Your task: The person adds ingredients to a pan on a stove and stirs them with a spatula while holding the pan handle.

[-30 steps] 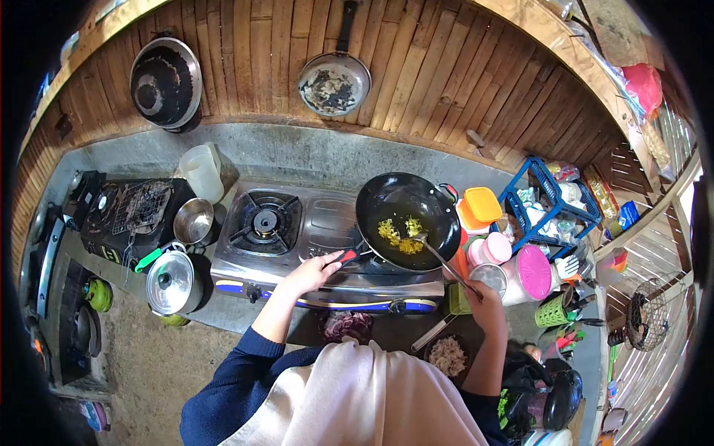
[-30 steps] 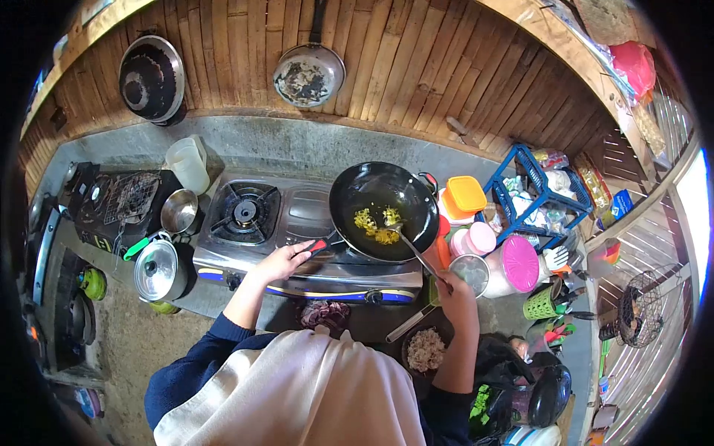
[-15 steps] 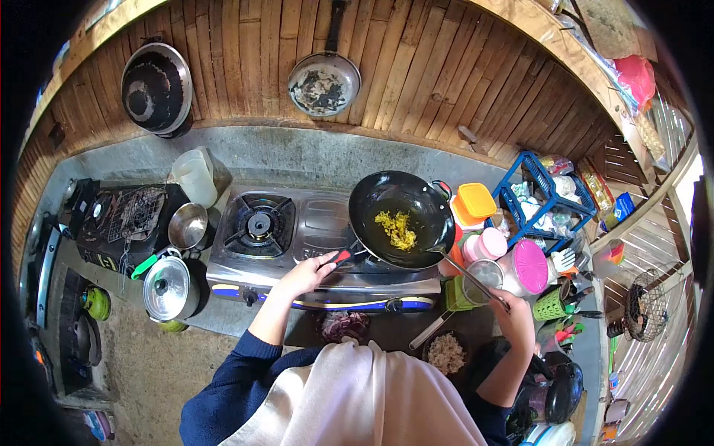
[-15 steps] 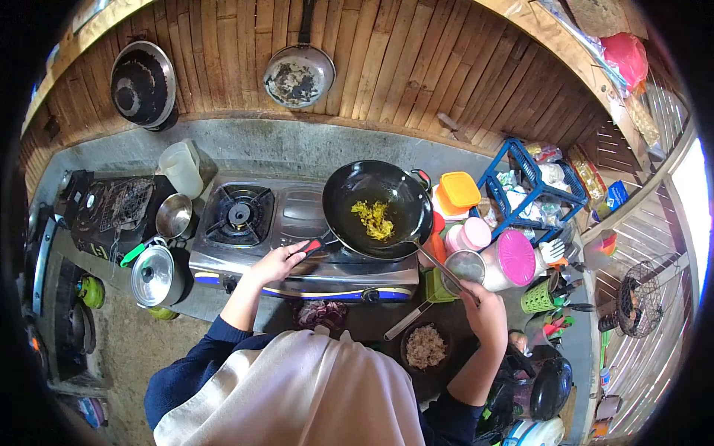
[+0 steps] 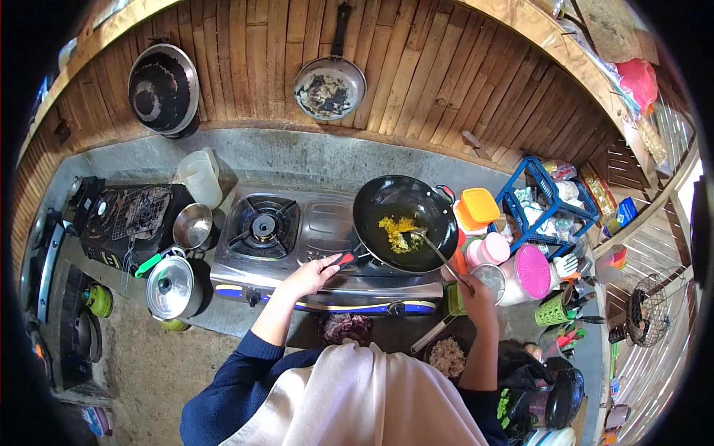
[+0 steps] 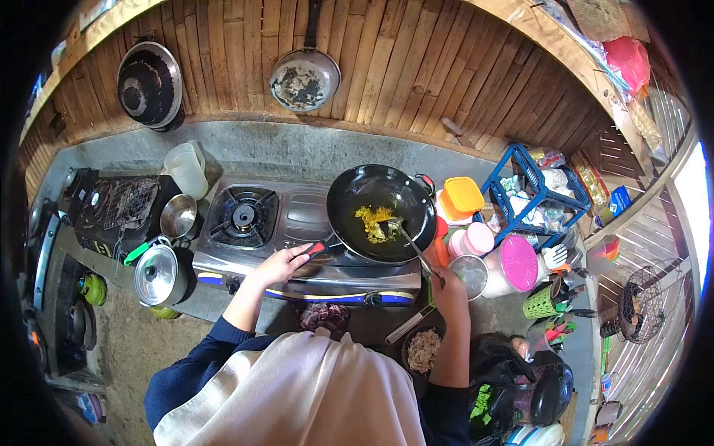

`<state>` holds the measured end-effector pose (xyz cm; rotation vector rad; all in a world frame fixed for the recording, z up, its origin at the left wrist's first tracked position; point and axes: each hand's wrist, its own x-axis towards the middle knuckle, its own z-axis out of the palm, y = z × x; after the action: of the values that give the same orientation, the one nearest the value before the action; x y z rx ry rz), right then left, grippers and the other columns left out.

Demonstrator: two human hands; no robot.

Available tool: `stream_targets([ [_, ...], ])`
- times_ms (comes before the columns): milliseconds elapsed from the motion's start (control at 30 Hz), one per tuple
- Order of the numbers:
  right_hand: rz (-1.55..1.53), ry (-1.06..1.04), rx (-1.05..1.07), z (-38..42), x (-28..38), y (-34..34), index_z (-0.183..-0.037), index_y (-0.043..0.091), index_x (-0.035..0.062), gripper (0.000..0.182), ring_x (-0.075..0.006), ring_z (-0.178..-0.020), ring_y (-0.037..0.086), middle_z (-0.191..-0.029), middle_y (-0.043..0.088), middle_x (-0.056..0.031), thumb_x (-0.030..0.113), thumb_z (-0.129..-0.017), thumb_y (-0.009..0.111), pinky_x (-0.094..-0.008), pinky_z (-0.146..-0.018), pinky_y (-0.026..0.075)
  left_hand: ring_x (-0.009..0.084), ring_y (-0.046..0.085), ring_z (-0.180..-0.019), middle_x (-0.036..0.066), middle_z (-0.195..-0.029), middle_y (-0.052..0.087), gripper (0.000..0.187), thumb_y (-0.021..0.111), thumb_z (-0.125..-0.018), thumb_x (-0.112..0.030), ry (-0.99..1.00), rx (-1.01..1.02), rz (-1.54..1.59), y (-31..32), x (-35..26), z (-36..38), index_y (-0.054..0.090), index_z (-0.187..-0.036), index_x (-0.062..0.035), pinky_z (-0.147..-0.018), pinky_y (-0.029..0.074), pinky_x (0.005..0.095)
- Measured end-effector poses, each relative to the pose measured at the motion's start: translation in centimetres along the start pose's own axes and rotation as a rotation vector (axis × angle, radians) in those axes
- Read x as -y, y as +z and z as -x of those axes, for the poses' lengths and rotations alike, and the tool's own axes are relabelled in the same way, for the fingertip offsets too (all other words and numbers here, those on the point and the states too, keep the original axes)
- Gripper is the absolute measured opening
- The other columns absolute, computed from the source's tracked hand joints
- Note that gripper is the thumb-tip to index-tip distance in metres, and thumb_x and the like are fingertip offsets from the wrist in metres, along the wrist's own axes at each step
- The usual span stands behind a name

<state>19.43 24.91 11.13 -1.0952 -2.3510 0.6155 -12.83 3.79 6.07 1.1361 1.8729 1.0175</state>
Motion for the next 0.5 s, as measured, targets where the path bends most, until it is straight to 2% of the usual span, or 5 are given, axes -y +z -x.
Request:
stream_targets([
  [100, -0.085, 0.01, -0.013, -1.5, -0.8, 2.4, -0.102, 0.061, 0.0022, 0.02, -0.0336, -0.074, 0.064, -0.082, 0.064, -0.0207, 0.008, -0.083, 0.061, -0.0378, -0.065, 0.049, 0.0206, 0.058, -0.104, 0.014, -0.116, 0.061, 0.039, 0.048, -0.095, -0.025, 0.078, -0.019, -0.028, 0.5, 2.0, -0.9, 0.047, -0.132, -0.0116, -0.091, 0.042, 0.03],
  [167, -0.201, -0.01, -0.03, -2.6, -2.1, 4.4, -0.104, 0.06, 0.0008, 0.02, -0.019, -0.075, 0.064, -0.085, 0.066, -0.0139, 0.006, -0.086, 0.058, -0.0294, -0.067, 0.048, 0.007, 0.039, -0.049, -0.002, -0.06, 0.048, 0.04, 0.048, -0.096, -0.026, 0.17, -0.058, -0.051, 0.8, 3.0, -1.3, 0.045, -0.135, -0.0227, -0.049, 0.038, 0.0248],
  [300, -0.225, -0.011, -0.065, -4.1, -2.4, 6.3, -0.106, 0.059, 0.0, 0.02, -0.0175, -0.073, 0.063, -0.083, 0.066, -0.0113, 0.006, -0.087, 0.057, -0.029, -0.067, 0.048, 0.007, 0.039, -0.048, -0.002, -0.059, 0.048, 0.04, 0.048, -0.096, -0.026, -0.023, 0.014, 0.018, 0.3, 1.2, -0.5, 0.045, -0.135, -0.0229, -0.048, 0.038, 0.0248],
  [367, -0.277, -0.017, -0.123, -4.7, -2.3, 6.9, -0.108, 0.059, -0.0002, 0.021, -0.0158, -0.07, 0.061, -0.08, 0.065, -0.0086, 0.006, -0.088, 0.055, -0.0285, -0.065, 0.047, 0.0072, 0.039, -0.048, -0.002, -0.059, 0.047, 0.04, 0.048, -0.096, -0.026, 0.152, -0.073, -0.059, 0.9, 3.0, -1.3, 0.045, -0.135, -0.0231, -0.047, 0.038, 0.0247],
  [500, -0.34, 0.042, -0.065, -5.7, -4.1, 7.5, -0.109, 0.059, 0.0, 0.022, -0.0146, -0.068, 0.06, -0.078, 0.064, -0.0067, 0.007, -0.089, 0.055, -0.0278, -0.063, 0.047, 0.007, 0.038, -0.048, -0.002, -0.059, 0.046, 0.04, 0.048, -0.096, -0.026, 0.159, -0.056, -0.028, 0.9, 2.7, -1.2, 0.045, -0.136, -0.023, -0.047, 0.037, 0.0242],
])
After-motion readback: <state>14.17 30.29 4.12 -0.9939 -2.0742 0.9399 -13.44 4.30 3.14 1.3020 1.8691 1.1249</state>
